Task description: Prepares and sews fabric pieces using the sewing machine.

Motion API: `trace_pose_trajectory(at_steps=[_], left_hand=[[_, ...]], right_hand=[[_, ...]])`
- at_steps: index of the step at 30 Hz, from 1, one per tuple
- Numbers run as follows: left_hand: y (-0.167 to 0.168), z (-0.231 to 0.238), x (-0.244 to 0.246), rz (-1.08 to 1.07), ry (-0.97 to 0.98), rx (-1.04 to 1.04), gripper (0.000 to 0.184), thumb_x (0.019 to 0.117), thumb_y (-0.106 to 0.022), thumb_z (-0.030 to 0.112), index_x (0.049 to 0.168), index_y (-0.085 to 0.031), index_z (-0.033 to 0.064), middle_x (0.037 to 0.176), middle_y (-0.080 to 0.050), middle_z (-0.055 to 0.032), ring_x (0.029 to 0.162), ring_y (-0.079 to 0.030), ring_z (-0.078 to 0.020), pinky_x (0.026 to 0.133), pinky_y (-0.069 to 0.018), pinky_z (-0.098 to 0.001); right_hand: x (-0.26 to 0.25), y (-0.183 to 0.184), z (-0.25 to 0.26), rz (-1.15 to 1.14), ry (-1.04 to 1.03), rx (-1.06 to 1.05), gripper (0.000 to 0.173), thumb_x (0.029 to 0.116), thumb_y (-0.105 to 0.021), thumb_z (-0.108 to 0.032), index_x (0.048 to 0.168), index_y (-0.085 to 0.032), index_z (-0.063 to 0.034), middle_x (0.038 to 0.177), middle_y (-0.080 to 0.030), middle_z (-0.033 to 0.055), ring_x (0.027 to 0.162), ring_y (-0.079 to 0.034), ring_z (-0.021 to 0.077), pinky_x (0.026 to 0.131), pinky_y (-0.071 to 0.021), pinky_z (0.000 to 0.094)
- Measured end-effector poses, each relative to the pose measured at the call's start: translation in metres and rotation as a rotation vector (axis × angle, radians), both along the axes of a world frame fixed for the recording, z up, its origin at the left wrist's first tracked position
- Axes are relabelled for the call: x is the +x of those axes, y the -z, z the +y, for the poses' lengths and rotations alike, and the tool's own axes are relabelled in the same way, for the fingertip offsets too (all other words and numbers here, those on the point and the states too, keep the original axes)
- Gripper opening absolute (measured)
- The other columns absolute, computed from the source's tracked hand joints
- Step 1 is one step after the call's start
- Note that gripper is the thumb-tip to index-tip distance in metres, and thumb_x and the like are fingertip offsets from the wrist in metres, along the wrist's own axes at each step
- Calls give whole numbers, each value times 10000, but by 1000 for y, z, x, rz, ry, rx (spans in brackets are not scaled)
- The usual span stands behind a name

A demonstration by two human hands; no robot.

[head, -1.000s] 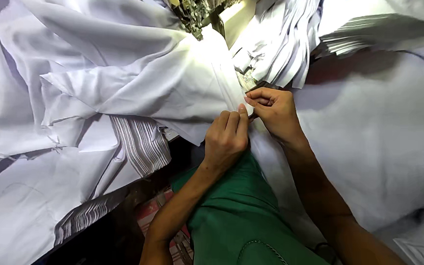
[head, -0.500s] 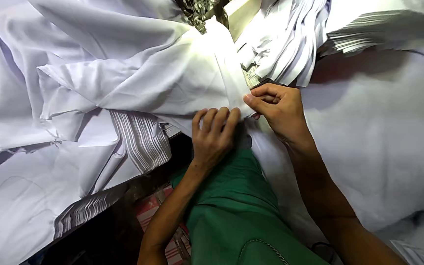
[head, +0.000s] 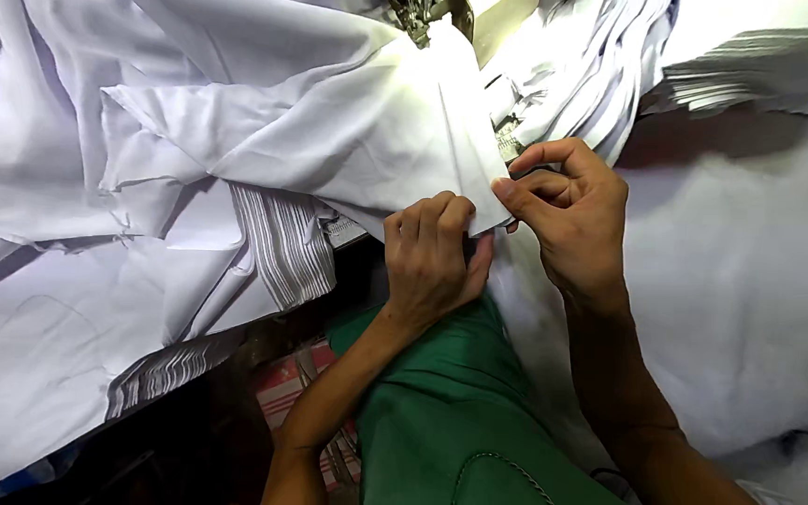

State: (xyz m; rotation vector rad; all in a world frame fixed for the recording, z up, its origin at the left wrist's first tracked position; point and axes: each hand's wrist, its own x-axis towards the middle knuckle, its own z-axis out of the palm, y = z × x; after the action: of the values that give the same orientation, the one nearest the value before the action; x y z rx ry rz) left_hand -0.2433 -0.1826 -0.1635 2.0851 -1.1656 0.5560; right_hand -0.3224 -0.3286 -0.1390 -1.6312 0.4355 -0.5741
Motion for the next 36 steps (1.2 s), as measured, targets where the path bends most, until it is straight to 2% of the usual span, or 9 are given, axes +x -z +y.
trace_pose_trajectory(at_steps=[13, 17, 21, 23, 25, 27, 29, 31, 36], left_hand=[[-6, -9, 25, -148, -47, -43, 130, 912, -634, 37, 1011, -719, 40, 762, -620, -83, 641, -544, -216, 564, -415, -328], [-14, 37, 22, -223, -60, 171, 103, 929, -620, 36, 892, -705, 80, 675, -550, -60, 526, -498, -200, 453, -347, -309], [-20, 68, 27, 74, 234, 587, 211, 843, -592, -4, 1016, -681, 76, 770, -606, -70, 517, -578, -223, 402, -426, -359], [-32, 68, 29, 222, 364, 585, 357, 766, -614, 116, 1117, -678, 103, 879, -659, -41, 640, -635, -195, 492, -484, -367], [-40, 55, 22, 206, 358, 446, 420, 846, -653, 278, 1242, -667, 136, 1170, -682, -62, 1058, -645, -219, 857, -524, -404], [-35, 29, 22, 143, 319, 331, 615, 889, -728, 375, 1434, -565, 143, 1497, -510, -161, 1449, -409, -341, 1196, -315, -549], [-23, 1, 29, 46, 260, 302, 826, 841, -776, 415, 1560, -435, 194, 1635, -326, -203, 1541, -203, -427, 1220, -150, -659], [-12, -14, 38, 13, 185, 350, 920, 807, -779, 349, 1614, -350, 236, 1683, -202, -218, 1553, -112, -463, 1198, -114, -707], [2, 0, 44, 21, -6, 343, 713, 930, -596, 6, 1596, -362, 111, 1666, -301, -160, 1555, -237, -352, 1225, -198, -636]], right_hand=[[8, -3, 6, -63, -1, -116, 203, 932, -752, -106, 1114, -670, -69, 854, -706, -33, 686, -675, 45, 577, -582, 181], [11, 6, 21, -33, -35, -194, 191, 940, -737, -106, 1120, -706, -50, 911, -730, -15, 734, -680, 34, 648, -595, 197], [12, 28, 24, 6, -14, -205, 157, 961, -712, -116, 1111, -745, -85, 996, -748, -10, 814, -700, 44, 724, -607, 211], [10, 33, 19, 9, 18, -175, 155, 957, -715, -109, 1106, -746, -81, 980, -750, -11, 791, -693, 36, 698, -596, 197], [5, 33, 15, -9, 18, -128, 157, 954, -717, -89, 1106, -738, -58, 970, -747, -4, 779, -690, 38, 693, -596, 194], [1, 29, 9, -46, 1, -87, 173, 948, -722, -83, 1115, -722, -40, 981, -743, -4, 805, -702, 45, 718, -611, 202], [-2, 23, -1, -63, -18, -74, 189, 940, -726, -77, 1125, -708, -41, 993, -742, -13, 827, -706, 43, 742, -615, 206], [-5, 18, -15, -49, -26, -96, 191, 950, -719, -97, 1134, -715, -47, 985, -739, -12, 790, -690, 44, 701, -598, 200], [-6, 18, -35, 37, -23, -68, 352, 943, -730, -133, 1271, -605, -102, 849, -719, -44, 681, -682, 59, 604, -590, 207]])
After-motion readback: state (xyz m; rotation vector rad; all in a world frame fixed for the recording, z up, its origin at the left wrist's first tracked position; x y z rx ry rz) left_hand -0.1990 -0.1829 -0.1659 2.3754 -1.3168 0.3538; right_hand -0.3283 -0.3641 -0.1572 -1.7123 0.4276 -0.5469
